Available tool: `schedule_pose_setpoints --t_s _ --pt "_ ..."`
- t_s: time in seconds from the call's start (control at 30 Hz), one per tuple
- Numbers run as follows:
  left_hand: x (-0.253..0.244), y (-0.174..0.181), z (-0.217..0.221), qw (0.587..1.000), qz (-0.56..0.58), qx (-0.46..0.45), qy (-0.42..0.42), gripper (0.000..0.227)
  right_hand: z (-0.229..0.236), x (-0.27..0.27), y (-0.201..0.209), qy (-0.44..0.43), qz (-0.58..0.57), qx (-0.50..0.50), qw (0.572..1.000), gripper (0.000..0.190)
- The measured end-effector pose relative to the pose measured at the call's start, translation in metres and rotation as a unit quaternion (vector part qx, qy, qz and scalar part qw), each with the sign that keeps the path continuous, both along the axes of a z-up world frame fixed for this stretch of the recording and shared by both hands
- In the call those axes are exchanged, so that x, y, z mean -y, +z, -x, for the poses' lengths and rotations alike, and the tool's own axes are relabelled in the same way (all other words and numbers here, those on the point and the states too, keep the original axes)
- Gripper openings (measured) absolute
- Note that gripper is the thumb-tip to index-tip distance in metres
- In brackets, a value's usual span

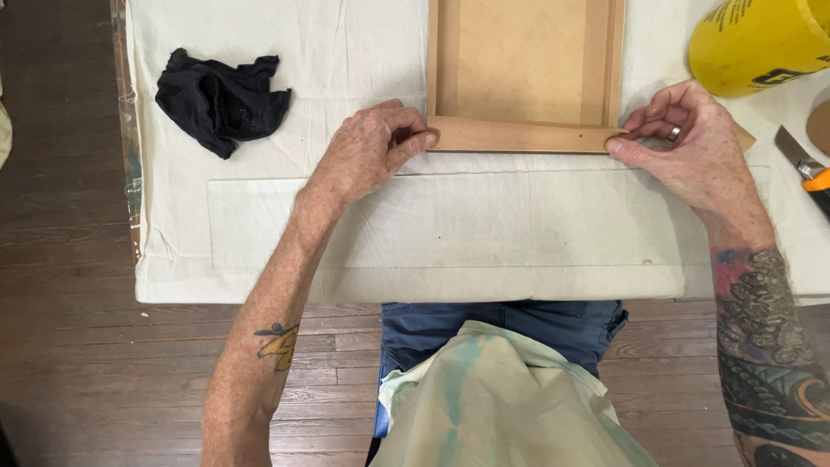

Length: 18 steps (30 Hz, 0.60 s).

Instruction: Lining the interior of a wooden box with a material strip using adhesive and a utility knife

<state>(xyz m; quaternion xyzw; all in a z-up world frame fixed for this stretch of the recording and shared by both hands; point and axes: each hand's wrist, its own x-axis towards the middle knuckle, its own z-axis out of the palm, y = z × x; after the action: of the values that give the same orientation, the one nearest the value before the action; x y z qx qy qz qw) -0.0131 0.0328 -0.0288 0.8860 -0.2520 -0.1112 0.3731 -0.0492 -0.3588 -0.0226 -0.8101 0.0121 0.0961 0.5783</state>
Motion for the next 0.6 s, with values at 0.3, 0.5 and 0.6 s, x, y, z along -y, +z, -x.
schedule_pose_setpoints --t_s 0.3,0.5,0.6 --pt "0.010 0.007 0.017 0.995 -0.043 0.063 0.062 0.032 0.014 -0.016 0.016 -0.040 0.058 0.037 0.997 0.042" --pt "0.052 -0.007 0.073 0.941 -0.113 0.298 0.114 0.028 0.070 -0.070 0.008 0.028 0.225 0.284 0.932 0.020" --pt "0.075 -0.009 0.081 0.927 -0.153 0.327 0.098 0.041 0.063 -0.110 0.009 0.112 0.278 0.337 0.893 0.026"
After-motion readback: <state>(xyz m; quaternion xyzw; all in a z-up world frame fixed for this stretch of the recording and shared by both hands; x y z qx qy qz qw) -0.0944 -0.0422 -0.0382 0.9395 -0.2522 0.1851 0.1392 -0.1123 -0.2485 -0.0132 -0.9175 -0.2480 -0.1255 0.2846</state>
